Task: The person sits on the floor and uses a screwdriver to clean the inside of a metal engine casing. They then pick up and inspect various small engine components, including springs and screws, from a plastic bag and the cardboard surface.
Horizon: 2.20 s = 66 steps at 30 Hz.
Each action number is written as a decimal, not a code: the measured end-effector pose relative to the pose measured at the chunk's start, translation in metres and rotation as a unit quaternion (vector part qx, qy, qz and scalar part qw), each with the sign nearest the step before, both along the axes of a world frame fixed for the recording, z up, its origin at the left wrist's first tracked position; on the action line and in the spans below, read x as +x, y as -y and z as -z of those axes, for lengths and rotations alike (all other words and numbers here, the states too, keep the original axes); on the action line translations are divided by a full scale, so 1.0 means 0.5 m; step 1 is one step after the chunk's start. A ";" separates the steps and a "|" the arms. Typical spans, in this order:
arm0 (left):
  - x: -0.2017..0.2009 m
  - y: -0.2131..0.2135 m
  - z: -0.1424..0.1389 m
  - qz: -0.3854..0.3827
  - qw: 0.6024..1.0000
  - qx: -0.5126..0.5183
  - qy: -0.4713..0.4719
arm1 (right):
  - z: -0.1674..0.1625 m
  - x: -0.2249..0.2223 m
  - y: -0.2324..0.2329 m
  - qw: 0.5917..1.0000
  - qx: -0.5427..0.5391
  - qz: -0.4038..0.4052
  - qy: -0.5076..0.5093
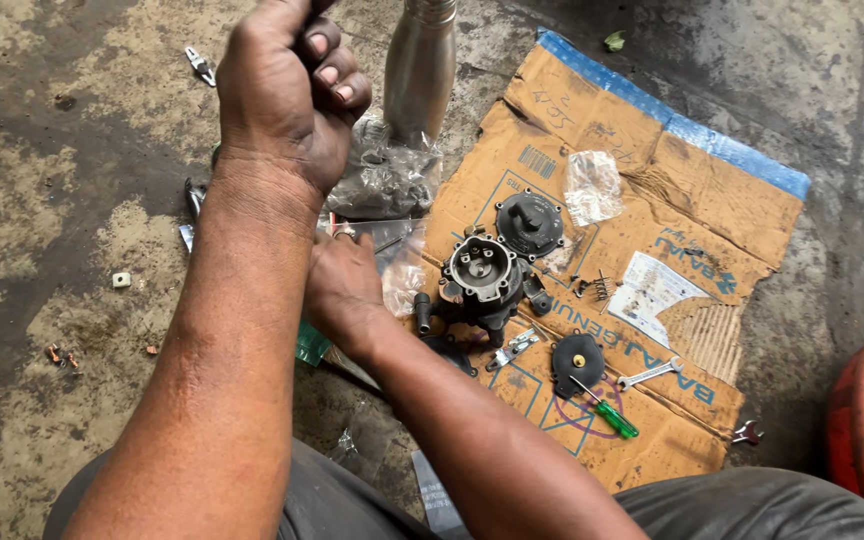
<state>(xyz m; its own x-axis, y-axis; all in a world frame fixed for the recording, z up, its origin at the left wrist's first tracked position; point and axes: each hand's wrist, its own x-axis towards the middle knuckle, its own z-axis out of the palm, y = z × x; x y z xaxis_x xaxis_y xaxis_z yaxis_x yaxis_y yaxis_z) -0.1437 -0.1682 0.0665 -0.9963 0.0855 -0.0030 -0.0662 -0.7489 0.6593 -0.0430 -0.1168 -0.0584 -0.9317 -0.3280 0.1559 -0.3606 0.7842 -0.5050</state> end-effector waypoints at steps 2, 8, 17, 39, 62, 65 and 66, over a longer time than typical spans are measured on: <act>-0.001 -0.008 0.004 -0.017 0.997 -0.073 0.015 | -0.010 -0.015 -0.020 0.998 -0.006 0.029 0.047; 0.035 -0.130 0.082 0.052 0.971 -0.231 0.041 | -0.127 0.005 -0.297 0.898 -0.278 0.150 0.306; 0.146 -0.281 0.193 0.240 0.945 -0.205 0.086 | -0.144 0.112 -0.543 0.664 -0.654 0.237 0.276; 0.165 -0.256 0.202 0.234 0.952 -0.157 0.122 | -0.146 0.046 -0.550 0.704 -0.597 0.217 0.319; 0.173 -0.263 0.206 0.258 0.952 -0.096 0.135 | -0.117 0.046 -0.552 0.727 -0.611 0.152 0.275; 0.176 -0.267 0.203 0.258 0.952 -0.088 0.137 | -0.119 0.049 -0.546 0.734 -0.615 0.165 0.236; 0.178 -0.269 0.203 0.259 0.951 -0.093 0.140 | -0.119 0.050 -0.545 0.747 -0.601 0.172 0.226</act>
